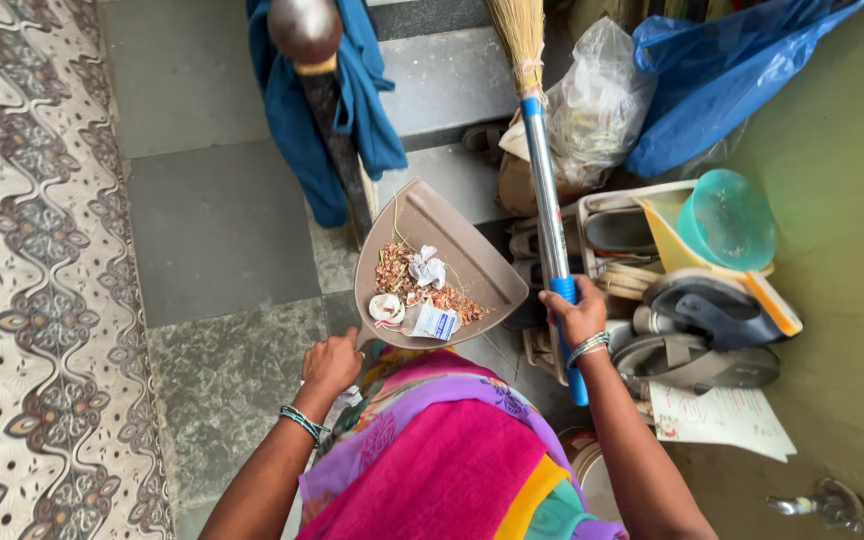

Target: The person sweeps debris into a dustpan with a broom, empties the dustpan into a bucket, and then begins to mop the floor after rinsing the mop under an outdoor faucet.

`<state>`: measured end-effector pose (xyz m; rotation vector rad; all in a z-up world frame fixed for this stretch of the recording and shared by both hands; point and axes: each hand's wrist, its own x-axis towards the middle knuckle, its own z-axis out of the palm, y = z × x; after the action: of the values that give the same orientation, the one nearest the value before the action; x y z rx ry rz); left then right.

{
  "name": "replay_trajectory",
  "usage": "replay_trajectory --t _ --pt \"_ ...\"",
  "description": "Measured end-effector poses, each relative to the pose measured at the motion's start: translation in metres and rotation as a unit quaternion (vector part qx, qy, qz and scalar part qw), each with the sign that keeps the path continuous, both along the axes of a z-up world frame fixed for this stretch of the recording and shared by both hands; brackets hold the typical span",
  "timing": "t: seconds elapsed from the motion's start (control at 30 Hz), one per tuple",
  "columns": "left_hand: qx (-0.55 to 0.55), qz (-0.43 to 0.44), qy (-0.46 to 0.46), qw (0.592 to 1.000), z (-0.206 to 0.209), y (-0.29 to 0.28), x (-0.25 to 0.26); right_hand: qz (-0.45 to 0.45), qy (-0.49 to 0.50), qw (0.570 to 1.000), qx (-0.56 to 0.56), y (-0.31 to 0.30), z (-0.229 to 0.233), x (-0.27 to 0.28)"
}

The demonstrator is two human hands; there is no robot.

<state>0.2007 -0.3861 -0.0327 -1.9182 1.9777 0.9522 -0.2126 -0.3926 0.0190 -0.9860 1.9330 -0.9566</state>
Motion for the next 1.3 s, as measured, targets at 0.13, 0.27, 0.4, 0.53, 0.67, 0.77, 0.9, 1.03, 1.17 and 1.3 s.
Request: replay_trajectory --t 0.13,0.27,0.4,0.53,0.67,0.77,0.9,1.03,1.17,1.3 --pt "0.017 0.016 0.022 0.999 0.009 -0.037 -0.022 0.005 -0.034 0.999 -0.031 -0.057 0.003 -0.004" --pt "0.041 0.04 0.035 0.998 0.007 -0.064 -0.047 0.014 -0.055 0.997 -0.047 -0.12 0.005 -0.011" --pt "0.062 0.057 0.043 0.996 -0.004 -0.09 -0.077 0.029 -0.079 0.994 -0.074 -0.203 0.005 -0.023" --pt "0.089 0.079 0.041 0.992 -0.013 -0.119 -0.116 0.051 -0.06 0.994 -0.077 -0.311 0.003 -0.044" --pt "0.099 0.132 0.032 0.986 -0.025 -0.161 -0.155 0.114 -0.031 0.98 -0.158 -0.437 -0.006 -0.062" --pt "0.088 0.163 0.02 0.982 -0.035 -0.197 -0.183 0.123 -0.054 0.979 -0.156 -0.526 -0.013 -0.077" --pt "0.092 0.209 0.026 0.973 -0.034 -0.237 -0.211 0.14 0.001 0.969 -0.206 -0.635 -0.012 -0.11" --pt "0.113 0.242 0.03 0.963 -0.028 -0.267 -0.225 0.146 0.015 0.96 -0.24 -0.722 -0.002 -0.14" --pt "0.125 0.257 0.023 0.958 -0.03 -0.283 -0.232 0.156 -0.03 0.952 -0.261 -0.774 -0.004 -0.128" --pt "0.148 0.263 0.007 0.953 -0.039 -0.291 -0.24 0.194 -0.102 0.936 -0.274 -0.802 -0.03 -0.085"
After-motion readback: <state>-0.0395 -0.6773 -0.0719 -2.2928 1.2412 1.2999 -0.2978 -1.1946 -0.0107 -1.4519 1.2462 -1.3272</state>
